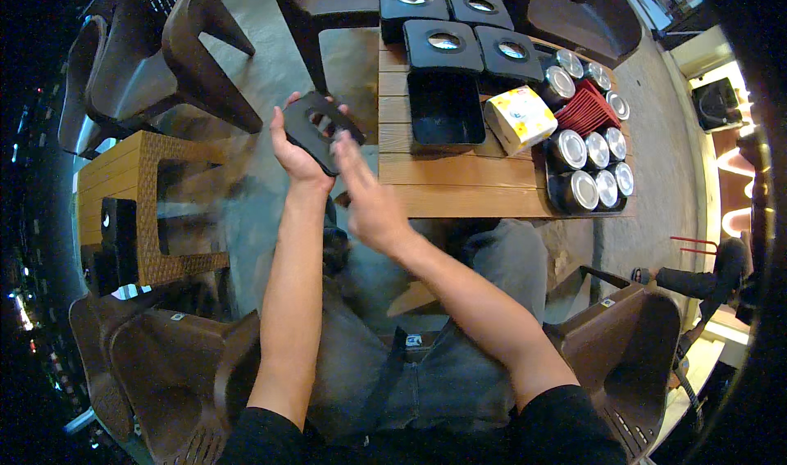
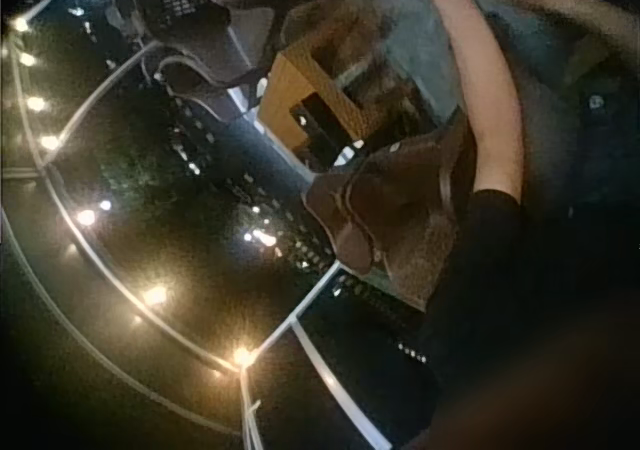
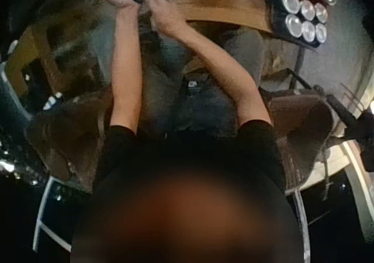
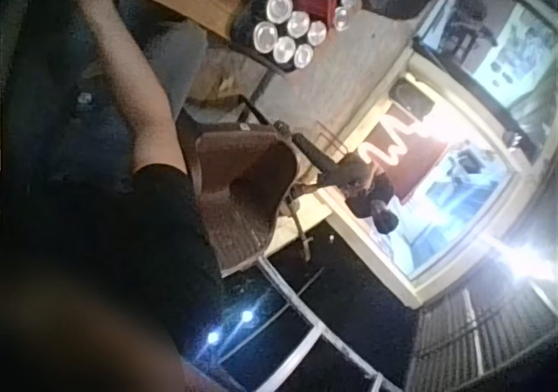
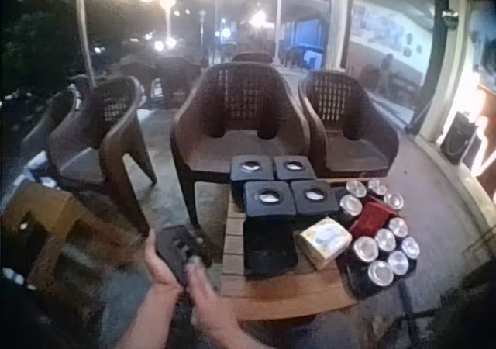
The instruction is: The person assembles black tissue dispensers by inserting tissue packs into the containers and closing the lids. They wipe the dispensers with a cloth, open and close the lids, and place the finished units on a nearby table.
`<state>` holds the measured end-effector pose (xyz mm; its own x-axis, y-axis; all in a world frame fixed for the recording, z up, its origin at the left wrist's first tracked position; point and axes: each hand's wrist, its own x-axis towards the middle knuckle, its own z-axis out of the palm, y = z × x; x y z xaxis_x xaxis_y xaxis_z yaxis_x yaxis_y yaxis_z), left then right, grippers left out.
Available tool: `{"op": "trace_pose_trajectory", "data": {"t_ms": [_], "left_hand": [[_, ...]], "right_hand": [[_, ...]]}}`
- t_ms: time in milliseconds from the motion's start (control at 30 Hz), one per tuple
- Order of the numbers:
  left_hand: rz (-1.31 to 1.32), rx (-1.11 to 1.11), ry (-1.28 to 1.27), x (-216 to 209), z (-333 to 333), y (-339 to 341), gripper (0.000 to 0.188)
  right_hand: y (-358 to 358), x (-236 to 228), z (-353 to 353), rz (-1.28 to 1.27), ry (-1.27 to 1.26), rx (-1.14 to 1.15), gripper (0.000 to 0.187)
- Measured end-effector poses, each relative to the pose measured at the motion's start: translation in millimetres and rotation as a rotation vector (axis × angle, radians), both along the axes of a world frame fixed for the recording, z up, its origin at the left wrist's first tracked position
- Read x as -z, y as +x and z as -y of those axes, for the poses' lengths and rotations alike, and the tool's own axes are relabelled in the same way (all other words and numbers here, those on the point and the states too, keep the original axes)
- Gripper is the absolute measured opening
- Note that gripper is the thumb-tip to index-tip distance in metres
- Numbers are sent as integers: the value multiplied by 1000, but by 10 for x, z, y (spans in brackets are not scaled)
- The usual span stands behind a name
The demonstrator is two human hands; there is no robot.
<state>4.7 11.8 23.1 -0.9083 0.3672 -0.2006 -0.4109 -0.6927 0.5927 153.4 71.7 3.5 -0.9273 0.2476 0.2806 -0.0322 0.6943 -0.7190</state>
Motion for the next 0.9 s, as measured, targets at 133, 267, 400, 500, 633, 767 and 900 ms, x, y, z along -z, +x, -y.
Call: {"op": "trace_pose_trajectory", "data": {"t_ms": [133,267,400,500,633,767,900], "left_hand": [[-35,-234,-142,66,6,-69,45],[-7,-114,-85,46,36,-4,47],[-7,83,23,-30,7,76,51],[-24,184,104,-61,1,87,52],[27,223,110,-19,23,39,58],[0,59,-81,98,13,-42,66],[-20,-56,-213,226,47,-113,65]], "right_hand": [[89,-54,189,91,-25,-53,106],[6,2,60,73,-7,-50,104],[-106,81,-107,59,-52,59,105],[-151,115,-209,94,-69,103,105],[-133,124,-222,148,-57,114,106],[-59,43,-46,122,-58,35,108],[90,-124,163,105,-84,-54,107]]}}
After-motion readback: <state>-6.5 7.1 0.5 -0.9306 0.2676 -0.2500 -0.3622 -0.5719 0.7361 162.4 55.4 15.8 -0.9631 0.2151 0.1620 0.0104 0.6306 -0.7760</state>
